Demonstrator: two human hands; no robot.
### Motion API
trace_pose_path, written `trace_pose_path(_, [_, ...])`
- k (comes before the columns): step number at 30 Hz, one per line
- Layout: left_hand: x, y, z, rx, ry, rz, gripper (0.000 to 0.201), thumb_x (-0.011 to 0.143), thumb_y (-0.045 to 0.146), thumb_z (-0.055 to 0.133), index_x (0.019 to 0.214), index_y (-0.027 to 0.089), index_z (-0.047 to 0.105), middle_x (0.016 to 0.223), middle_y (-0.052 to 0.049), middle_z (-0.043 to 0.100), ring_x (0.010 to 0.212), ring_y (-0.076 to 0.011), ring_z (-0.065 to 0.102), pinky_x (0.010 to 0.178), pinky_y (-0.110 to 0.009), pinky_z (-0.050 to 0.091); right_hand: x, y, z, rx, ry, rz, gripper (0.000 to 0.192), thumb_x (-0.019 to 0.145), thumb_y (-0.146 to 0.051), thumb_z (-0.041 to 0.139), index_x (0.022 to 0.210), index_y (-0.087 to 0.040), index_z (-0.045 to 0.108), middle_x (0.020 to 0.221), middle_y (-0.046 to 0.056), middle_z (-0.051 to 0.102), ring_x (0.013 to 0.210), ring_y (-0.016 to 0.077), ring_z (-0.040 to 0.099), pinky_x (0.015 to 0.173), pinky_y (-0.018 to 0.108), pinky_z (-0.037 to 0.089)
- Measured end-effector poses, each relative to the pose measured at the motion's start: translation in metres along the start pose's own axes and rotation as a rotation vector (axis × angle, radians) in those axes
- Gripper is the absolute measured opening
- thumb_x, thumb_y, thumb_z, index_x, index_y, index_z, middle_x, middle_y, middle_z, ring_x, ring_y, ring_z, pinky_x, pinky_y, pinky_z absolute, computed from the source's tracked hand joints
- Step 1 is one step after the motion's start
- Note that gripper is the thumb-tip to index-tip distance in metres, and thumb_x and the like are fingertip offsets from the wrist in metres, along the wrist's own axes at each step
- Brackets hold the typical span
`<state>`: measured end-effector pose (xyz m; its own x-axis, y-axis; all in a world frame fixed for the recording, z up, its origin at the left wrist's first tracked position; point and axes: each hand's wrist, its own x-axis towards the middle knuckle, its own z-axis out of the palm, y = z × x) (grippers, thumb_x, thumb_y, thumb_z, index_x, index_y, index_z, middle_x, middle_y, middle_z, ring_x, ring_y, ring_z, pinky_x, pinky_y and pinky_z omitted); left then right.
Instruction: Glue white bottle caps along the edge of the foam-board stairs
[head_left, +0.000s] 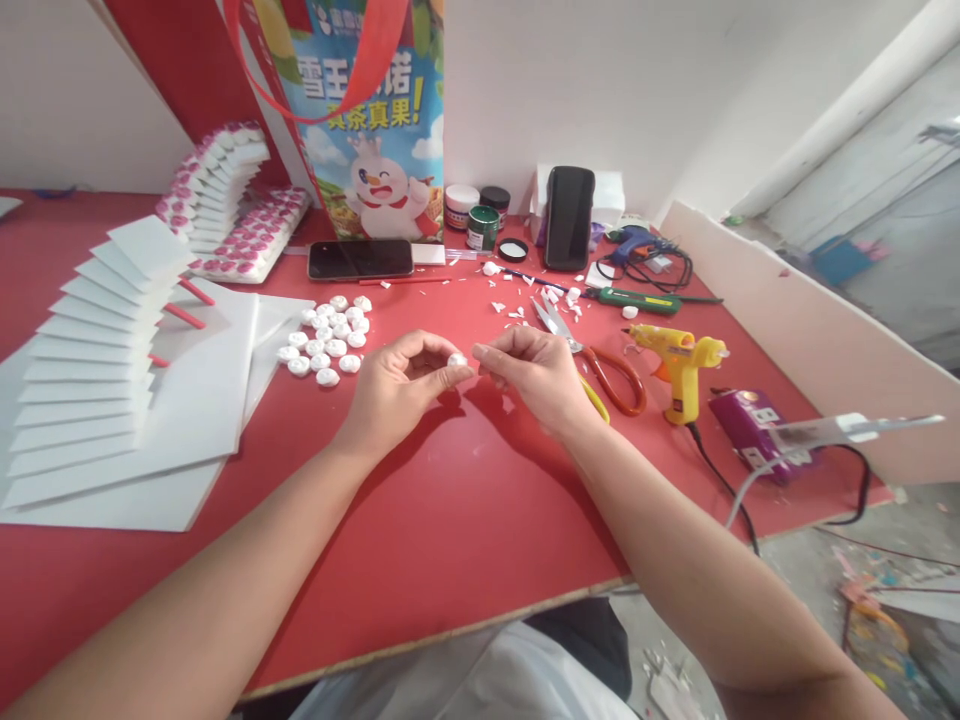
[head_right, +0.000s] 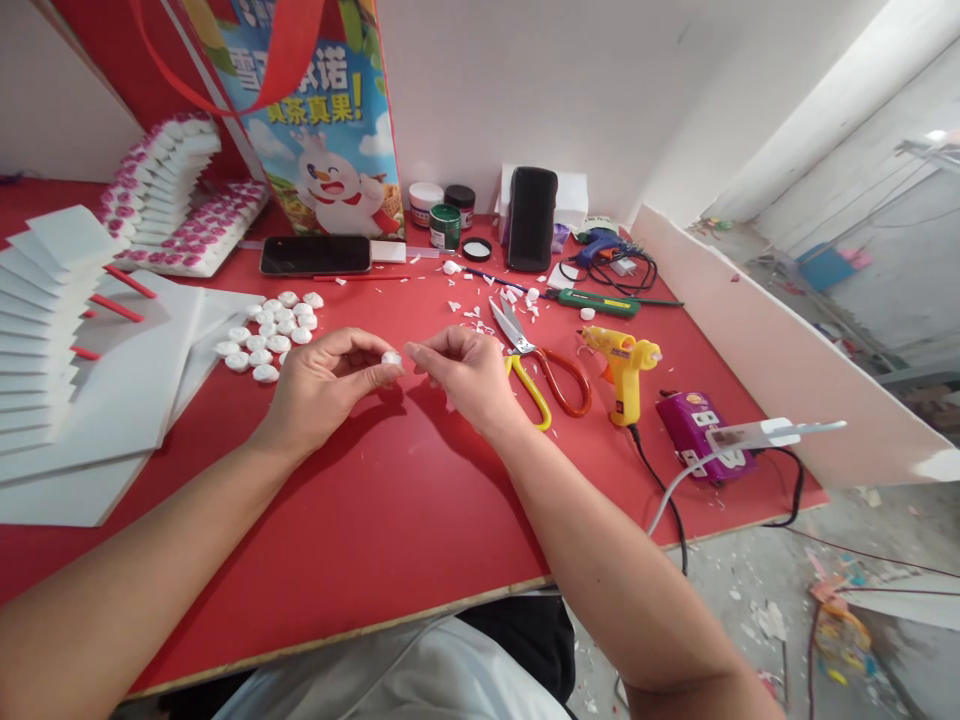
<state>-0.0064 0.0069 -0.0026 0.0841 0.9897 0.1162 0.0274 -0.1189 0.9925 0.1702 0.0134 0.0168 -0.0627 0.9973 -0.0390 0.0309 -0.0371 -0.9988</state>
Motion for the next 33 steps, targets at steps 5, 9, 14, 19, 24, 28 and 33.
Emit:
trace_pose_path(5, [-0.0010,0.0006,0.0003,0.017,-0.004,0.021,0.030,0.071,0.042,0.090,0.080,0.020,0.072,0.079,-0.002,0.072,0.074,-0.0171,0.066,0.069,-0.027,0.055,-0.0004,-0.0018,0.0006,0.030,0.039,0.017,0.044,0.071,-0.051,0.088,0.057,-0.019,0.062,0.050,-0.002,0.056,0.043,0.0083,0.042,0.039,0.024,0.032])
trace_pose_path(9, [-0.0019,0.0013,0.0001,0.027,-0.014,0.030,0.026,0.074,0.040,0.088,0.081,0.021,0.072,0.080,-0.002,0.072,0.075,-0.0171,0.066,0.069,-0.027,0.054,-0.0004,-0.0023,0.0002,0.049,0.044,0.025,0.050,0.077,-0.055,0.083,0.051,-0.018,0.061,0.048,0.001,0.058,0.041,0.0072,0.043,0.042,0.025,0.033])
trace_pose_path(14, [-0.0014,0.0011,0.0001,0.033,-0.018,0.034,0.029,0.073,0.042,0.089,0.081,0.020,0.071,0.081,-0.002,0.072,0.075,-0.0175,0.066,0.069,-0.028,0.055,0.0007,0.0000,0.0004,0.060,0.046,0.043,0.055,0.077,-0.059,0.081,0.048,-0.018,0.059,0.044,0.000,0.054,0.038,0.0065,0.039,0.041,0.025,0.030])
trace_pose_path(19, [-0.0005,0.0013,0.0006,0.049,-0.020,0.054,0.031,0.073,0.044,0.088,0.080,0.019,0.071,0.080,-0.002,0.072,0.073,-0.0166,0.067,0.068,-0.027,0.056,0.0015,0.0014,0.0003,0.065,0.049,0.057,0.054,0.077,-0.060,0.080,0.050,-0.017,0.060,0.043,0.000,0.054,0.038,0.0056,0.037,0.040,0.024,0.028])
trace_pose_path(24, [-0.0003,0.0013,0.0005,0.073,-0.017,0.066,0.032,0.073,0.044,0.088,0.079,0.019,0.070,0.079,-0.001,0.072,0.072,-0.0155,0.067,0.066,-0.025,0.056,0.0019,0.0014,-0.0002,0.060,0.054,0.053,0.054,0.082,-0.054,0.076,0.048,-0.017,0.056,0.043,-0.003,0.048,0.040,0.0052,0.035,0.041,0.024,0.024])
trace_pose_path(28, [-0.0004,0.0011,0.0010,0.072,-0.018,0.059,0.027,0.074,0.040,0.086,0.080,0.019,0.071,0.079,-0.002,0.072,0.071,-0.0152,0.067,0.065,-0.025,0.057,0.0018,0.0010,-0.0002,0.117,0.044,0.025,0.055,0.083,-0.051,0.075,0.048,-0.019,0.046,0.045,-0.006,0.040,0.043,0.0046,0.029,0.044,0.025,0.021])
trace_pose_path(33, [-0.0005,0.0008,0.0012,0.062,-0.016,0.054,0.026,0.074,0.038,0.087,0.080,0.018,0.071,0.079,-0.002,0.072,0.071,-0.0152,0.067,0.065,-0.025,0.057,0.0020,0.0000,-0.0003,0.159,0.045,0.024,0.056,0.080,-0.050,0.077,0.050,-0.020,0.041,0.047,-0.006,0.040,0.045,0.0049,0.028,0.046,0.025,0.021])
